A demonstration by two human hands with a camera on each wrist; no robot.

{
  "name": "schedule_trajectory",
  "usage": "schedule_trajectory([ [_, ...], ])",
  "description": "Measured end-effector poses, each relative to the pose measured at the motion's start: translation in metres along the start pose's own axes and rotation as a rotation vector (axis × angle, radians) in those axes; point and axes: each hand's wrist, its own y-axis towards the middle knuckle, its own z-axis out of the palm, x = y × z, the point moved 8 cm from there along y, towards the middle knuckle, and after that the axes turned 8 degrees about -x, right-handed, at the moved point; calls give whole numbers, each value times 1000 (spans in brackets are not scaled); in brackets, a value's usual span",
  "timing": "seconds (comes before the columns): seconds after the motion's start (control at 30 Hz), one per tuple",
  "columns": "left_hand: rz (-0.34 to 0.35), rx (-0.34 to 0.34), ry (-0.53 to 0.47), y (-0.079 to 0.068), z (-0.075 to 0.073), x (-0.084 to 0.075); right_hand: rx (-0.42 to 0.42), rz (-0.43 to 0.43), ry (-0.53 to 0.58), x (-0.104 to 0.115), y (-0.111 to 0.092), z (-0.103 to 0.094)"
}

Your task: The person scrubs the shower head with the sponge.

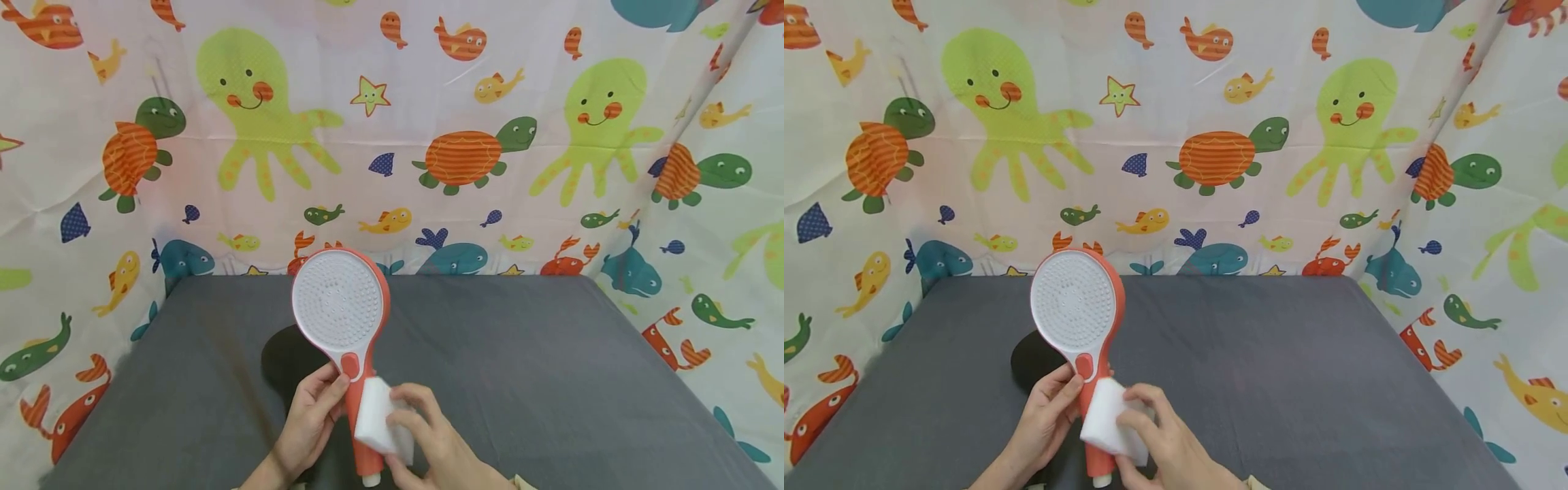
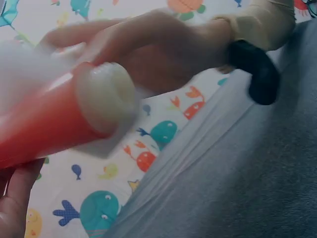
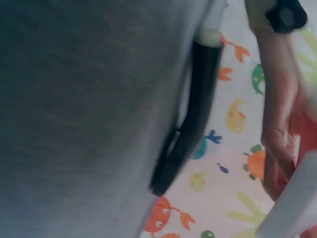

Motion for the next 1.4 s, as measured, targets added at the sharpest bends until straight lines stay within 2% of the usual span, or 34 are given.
schedule_trajectory([
  [0.17, 2, 36, 9, -5, 8, 8, -205, 155, -74, -16, 29, -14],
  [0.23, 12, 54, 2, -6, 11, 8, -252, 209, -69, -20, 38, -20],
  [0.3, 25, 58, 7, -6, 12, 7, -257, 242, -33, -20, 42, -24],
  [0.37, 39, 49, 29, -4, 11, 4, -208, 239, 14, -17, 42, -22],
  [0.43, 63, 28, 66, -2, 8, -1, -124, 227, 49, -13, 36, -17],
  [0.57, 117, -30, 144, 2, -1, -13, 55, 209, 109, -4, 9, -1],
  [0.63, 139, -45, 165, 4, -4, -18, 94, 201, 111, -4, -5, 4],
  [0.7, 150, -53, 174, 4, -5, -20, 98, 196, 109, -2, -8, 4],
  [0.8, 144, -46, 174, 2, -2, -15, 16, 159, 79, 0, 6, -2],
  [0.9, 122, -24, 172, -1, 2, -7, -136, 139, 59, 1, 30, -13],
  [1.03, 108, 1, 152, -3, 9, -2, -303, 191, 95, -12, 44, -22],
  [1.1, 116, 12, 134, -3, 11, -4, -331, 214, 131, -17, 45, -23],
  [1.2, 121, 35, 116, -2, 13, -7, -273, 205, 119, -21, 36, -16],
  [1.4, -6, -56, 32, 0, 1, -8, 52, 110, -7, -12, -3, 16],
])
